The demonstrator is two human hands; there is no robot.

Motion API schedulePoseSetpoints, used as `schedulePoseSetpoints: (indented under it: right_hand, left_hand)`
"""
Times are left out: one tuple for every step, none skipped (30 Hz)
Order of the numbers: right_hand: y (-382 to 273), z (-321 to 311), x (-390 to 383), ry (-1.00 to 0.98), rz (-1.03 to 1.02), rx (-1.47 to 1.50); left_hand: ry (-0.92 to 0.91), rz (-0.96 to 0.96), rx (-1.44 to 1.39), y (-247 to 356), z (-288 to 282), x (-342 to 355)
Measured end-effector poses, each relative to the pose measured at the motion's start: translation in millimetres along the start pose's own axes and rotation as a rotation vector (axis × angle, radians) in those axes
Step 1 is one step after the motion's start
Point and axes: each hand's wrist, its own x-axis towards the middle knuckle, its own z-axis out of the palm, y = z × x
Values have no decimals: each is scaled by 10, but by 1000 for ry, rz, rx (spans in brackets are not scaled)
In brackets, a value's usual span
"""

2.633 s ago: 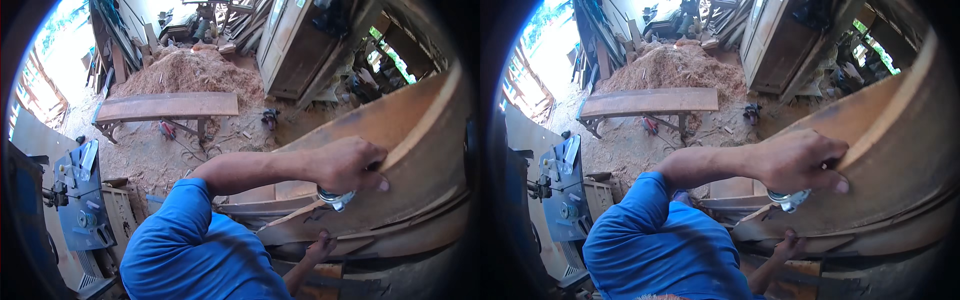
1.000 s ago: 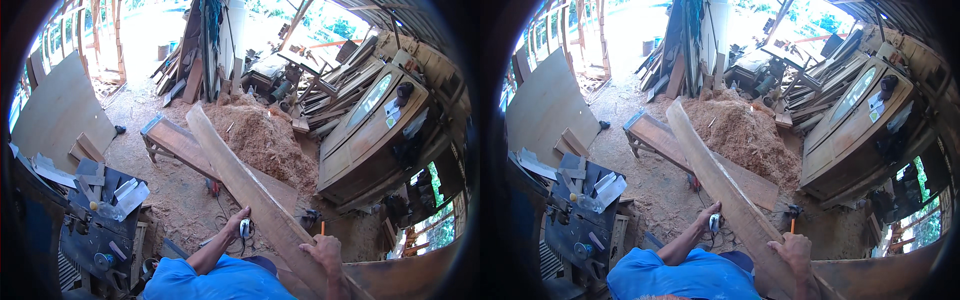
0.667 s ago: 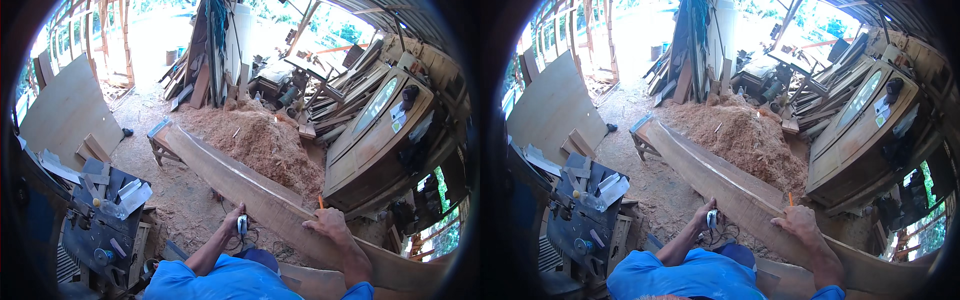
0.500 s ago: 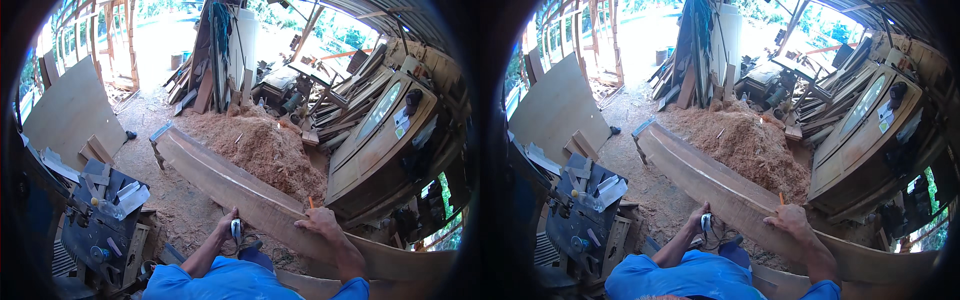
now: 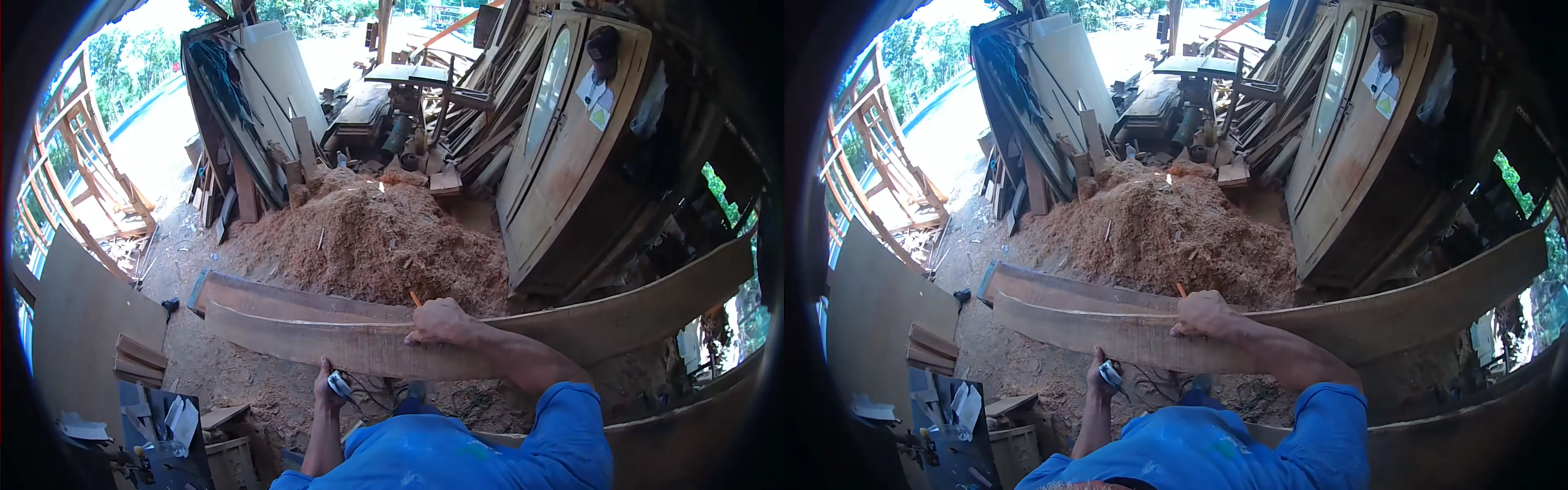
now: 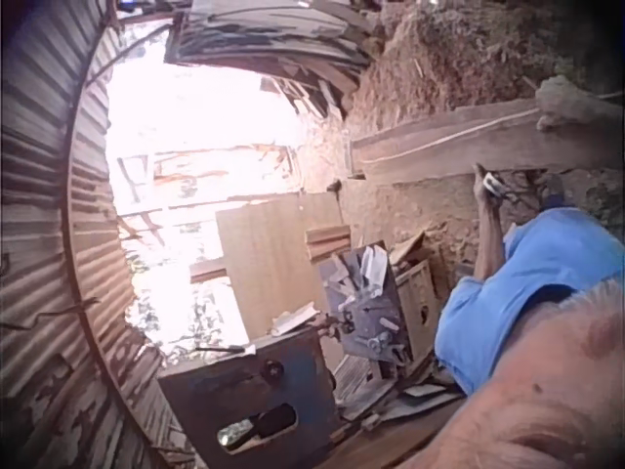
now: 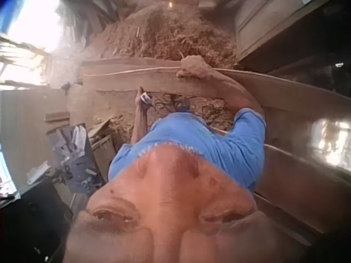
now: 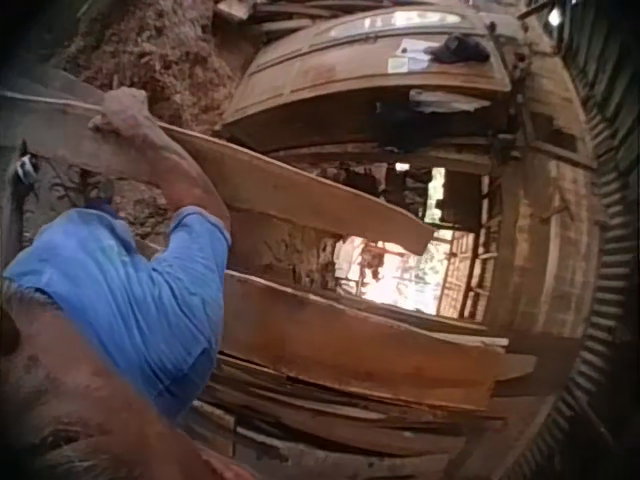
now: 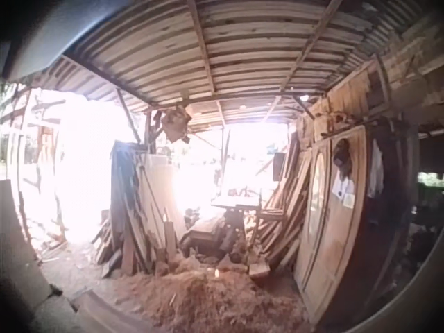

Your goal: The person measures a long piece of wood with a tape measure, marks it with a pencil, and then cuts a smaller section from the end using a circular saw.

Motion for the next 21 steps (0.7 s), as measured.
schedulePoseSetpoints:
  right_hand:
    - [162,-1,72,-5,-17,9]
    - [327,8,147,-13,-32,13]
    - [494,44,211,-23,-22,28]
    - [664,124,252,-37,-11,40]
    - [828,210,308,-48,-2,53]
    - [980,326,355,-54,4,94]
    - [1133,446,404,-57,11,130]
    - [1282,576,462,-62,18,167]
    - [1404,728,533,-84,26,188]
    - [1502,892,606,-61,30,206]
    - [1590,1061,677,-43,41,224]
    - [1644,1256,729,-35,60,251]
    - [1690,1433,805,46,31,220]
    - [1723,1579,910,90,13,219]
    - [1733,1738,1000,112,12,214]
    - [1755,1883,1080,117,26,199]
    - [1784,1998,1180,103,21,242]
    - [1804,2104,1292,99,24,264]
    - [1812,2208,1419,87,28,283]
    - [1798,2323,1539,55,43,297]
    - [1812,2407,1690,42,44,327]
  left_hand:
    - [20,18,-20,-54,68,68]
    - [26,47,-66,-124,136,136]
    - [-15,77,16,-210,187,183]
    - [37,45,47,-287,227,247]
    - [60,26,64,-338,260,303]
    - [64,6,70,-398,265,335]
    - [107,-15,134,-434,261,385]
    - [147,-24,171,-476,244,432]
    - [190,-38,212,-512,210,479]
    - [218,-49,239,-545,178,549]
    - [212,-48,220,-587,139,619]
    - [264,-44,245,-623,85,676]
    - [289,-33,252,-659,33,760]
    - [317,-23,233,-672,-5,877]
    - [360,-33,263,-678,-58,971]
    - [409,-47,266,-675,-112,1070]
    - [485,-54,250,-682,-151,1179]
    - [478,-79,261,-677,-189,1289]
    - [506,-101,248,-659,-228,1395]
    - [542,-125,236,-632,-281,1469]
    - [596,-91,298,-613,-314,1577]
